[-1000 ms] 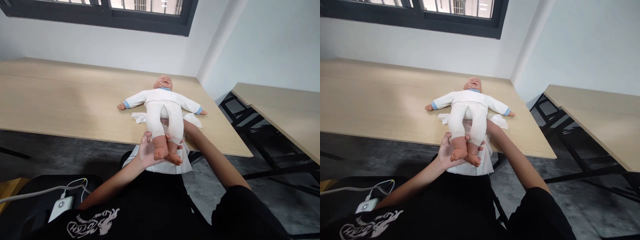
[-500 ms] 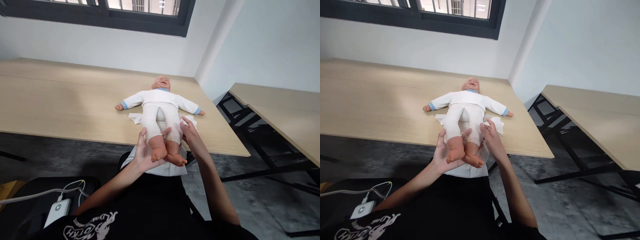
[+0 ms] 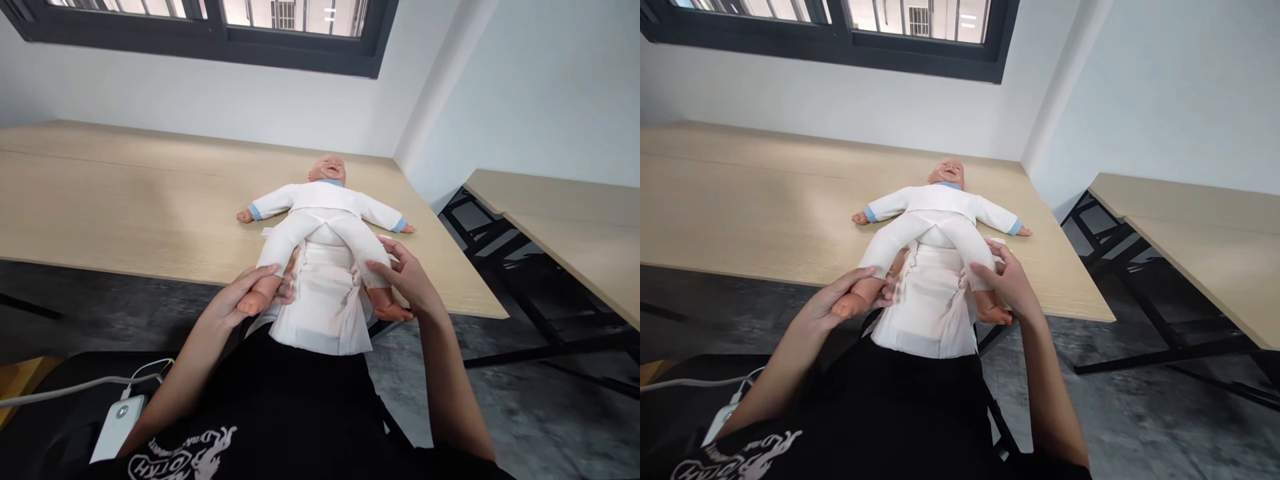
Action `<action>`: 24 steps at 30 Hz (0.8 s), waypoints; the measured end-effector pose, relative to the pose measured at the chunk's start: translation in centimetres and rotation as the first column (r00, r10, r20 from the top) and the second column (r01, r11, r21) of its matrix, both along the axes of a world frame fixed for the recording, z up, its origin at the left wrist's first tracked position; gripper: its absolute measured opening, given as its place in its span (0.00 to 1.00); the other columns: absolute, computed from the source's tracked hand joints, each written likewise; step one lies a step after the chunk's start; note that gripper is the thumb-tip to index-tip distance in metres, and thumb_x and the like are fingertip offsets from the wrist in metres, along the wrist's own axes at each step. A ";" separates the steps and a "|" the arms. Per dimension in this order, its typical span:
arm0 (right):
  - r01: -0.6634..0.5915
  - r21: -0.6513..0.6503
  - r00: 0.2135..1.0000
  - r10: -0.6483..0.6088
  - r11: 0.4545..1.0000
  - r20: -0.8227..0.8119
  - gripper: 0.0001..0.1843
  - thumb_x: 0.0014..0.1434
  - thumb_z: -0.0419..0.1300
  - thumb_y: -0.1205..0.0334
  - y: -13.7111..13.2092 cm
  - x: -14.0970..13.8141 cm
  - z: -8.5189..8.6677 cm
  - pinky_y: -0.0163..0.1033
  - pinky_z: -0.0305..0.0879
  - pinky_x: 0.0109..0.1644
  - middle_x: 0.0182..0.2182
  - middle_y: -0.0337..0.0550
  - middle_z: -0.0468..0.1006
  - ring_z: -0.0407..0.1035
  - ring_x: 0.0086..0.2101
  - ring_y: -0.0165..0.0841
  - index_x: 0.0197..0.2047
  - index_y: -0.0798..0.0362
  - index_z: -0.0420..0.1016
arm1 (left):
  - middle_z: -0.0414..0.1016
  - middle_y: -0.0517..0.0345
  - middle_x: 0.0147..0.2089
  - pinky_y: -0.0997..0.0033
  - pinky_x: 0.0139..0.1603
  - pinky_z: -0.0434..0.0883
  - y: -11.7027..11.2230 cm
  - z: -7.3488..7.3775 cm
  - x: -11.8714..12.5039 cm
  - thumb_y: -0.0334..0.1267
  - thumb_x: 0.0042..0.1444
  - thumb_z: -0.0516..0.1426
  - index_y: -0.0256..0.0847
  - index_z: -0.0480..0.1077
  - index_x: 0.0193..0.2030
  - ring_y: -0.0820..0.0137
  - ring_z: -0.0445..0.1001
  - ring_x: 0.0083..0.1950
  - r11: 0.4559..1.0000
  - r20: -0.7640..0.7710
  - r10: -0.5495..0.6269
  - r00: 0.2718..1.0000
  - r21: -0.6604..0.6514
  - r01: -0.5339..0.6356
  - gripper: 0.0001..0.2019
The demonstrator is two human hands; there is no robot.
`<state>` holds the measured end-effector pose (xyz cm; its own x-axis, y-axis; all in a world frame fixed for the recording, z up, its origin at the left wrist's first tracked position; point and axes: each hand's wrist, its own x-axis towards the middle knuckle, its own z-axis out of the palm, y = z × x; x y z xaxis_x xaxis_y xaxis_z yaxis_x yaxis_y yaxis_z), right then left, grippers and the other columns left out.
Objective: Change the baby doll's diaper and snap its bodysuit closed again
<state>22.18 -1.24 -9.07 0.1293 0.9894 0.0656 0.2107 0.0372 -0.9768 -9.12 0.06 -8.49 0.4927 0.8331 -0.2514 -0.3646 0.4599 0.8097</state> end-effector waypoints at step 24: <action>-0.489 0.292 0.341 -0.129 0.822 0.931 0.08 0.63 0.57 0.73 -1.4 -8.3 6.0 0.49 0.60 0.62 0.37 0.45 0.80 0.73 0.42 0.40 0.41 0.54 0.77 | 0.77 0.53 0.45 0.61 0.50 0.74 0.7 -1.1 -0.5 0.54 0.49 0.67 0.41 0.69 0.46 0.57 0.75 0.49 0.878 -0.473 0.197 0.859 0.475 0.060 0.24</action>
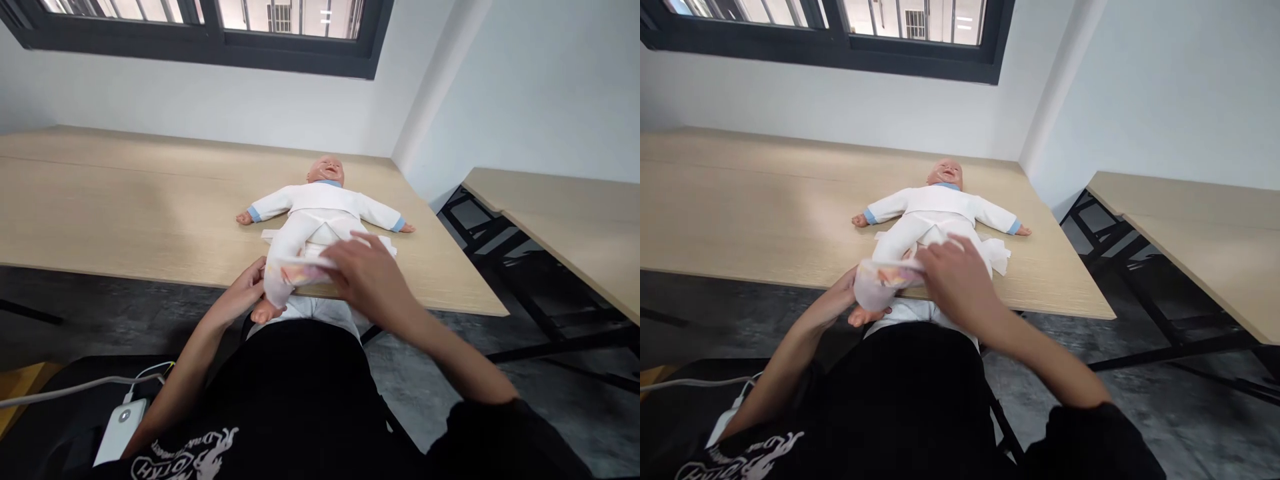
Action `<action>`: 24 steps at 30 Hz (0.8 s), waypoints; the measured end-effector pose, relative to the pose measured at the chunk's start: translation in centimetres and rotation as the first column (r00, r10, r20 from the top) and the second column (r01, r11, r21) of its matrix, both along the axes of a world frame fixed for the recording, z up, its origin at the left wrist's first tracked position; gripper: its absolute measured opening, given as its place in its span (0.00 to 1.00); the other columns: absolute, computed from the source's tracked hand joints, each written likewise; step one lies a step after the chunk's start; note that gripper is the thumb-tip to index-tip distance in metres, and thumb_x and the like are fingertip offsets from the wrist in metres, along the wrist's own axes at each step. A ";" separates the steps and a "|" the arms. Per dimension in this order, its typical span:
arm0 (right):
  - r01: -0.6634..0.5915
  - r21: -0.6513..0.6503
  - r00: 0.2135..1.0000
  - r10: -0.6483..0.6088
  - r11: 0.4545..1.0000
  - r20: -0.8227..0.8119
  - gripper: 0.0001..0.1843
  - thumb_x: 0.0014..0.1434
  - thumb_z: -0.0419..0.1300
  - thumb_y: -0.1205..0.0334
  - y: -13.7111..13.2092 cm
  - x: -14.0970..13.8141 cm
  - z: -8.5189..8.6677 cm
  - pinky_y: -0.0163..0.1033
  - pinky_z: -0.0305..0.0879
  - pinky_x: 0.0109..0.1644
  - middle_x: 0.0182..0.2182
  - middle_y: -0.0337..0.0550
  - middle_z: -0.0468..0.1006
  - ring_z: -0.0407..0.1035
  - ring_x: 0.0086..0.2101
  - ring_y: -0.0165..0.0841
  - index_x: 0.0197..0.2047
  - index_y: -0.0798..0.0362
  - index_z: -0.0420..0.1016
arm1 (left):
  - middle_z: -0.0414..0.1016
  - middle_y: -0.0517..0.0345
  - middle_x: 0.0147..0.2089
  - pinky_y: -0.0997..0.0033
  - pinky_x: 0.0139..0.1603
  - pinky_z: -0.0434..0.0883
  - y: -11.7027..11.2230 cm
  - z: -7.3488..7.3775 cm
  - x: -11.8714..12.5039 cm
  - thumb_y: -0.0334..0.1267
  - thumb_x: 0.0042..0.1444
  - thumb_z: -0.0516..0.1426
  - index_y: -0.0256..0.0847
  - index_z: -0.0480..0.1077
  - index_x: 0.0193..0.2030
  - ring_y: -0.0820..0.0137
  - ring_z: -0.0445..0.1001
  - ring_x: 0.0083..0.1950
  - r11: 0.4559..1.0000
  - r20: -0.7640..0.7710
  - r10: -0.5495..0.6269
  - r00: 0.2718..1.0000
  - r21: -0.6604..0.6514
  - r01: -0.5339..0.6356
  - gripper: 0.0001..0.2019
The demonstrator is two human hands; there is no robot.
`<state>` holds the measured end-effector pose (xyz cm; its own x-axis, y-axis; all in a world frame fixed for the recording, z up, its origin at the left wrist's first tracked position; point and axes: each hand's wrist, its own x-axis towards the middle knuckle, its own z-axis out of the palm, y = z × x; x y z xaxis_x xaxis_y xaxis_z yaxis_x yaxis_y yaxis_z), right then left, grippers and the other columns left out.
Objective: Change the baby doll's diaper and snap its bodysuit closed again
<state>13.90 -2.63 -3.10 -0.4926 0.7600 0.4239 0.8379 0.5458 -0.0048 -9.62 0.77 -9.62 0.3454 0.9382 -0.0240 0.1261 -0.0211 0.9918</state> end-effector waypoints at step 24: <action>0.247 -0.130 0.820 -0.278 0.960 -0.501 0.07 0.62 0.63 0.58 20.8 4.8 -4.2 0.49 0.66 0.55 0.40 0.50 0.77 0.71 0.46 0.45 0.37 0.52 0.71 | 0.80 0.52 0.51 0.50 0.68 0.61 -0.2 5.5 9.6 0.49 0.71 0.54 0.40 0.75 0.48 0.57 0.71 0.63 0.365 -0.686 0.113 0.719 0.701 0.613 0.15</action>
<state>18.68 18.20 -7.27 0.0027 0.8600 0.5103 0.8189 0.2910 -0.4946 -0.07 0.60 -4.07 0.8149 0.4035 0.4160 0.4044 -0.9101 0.0905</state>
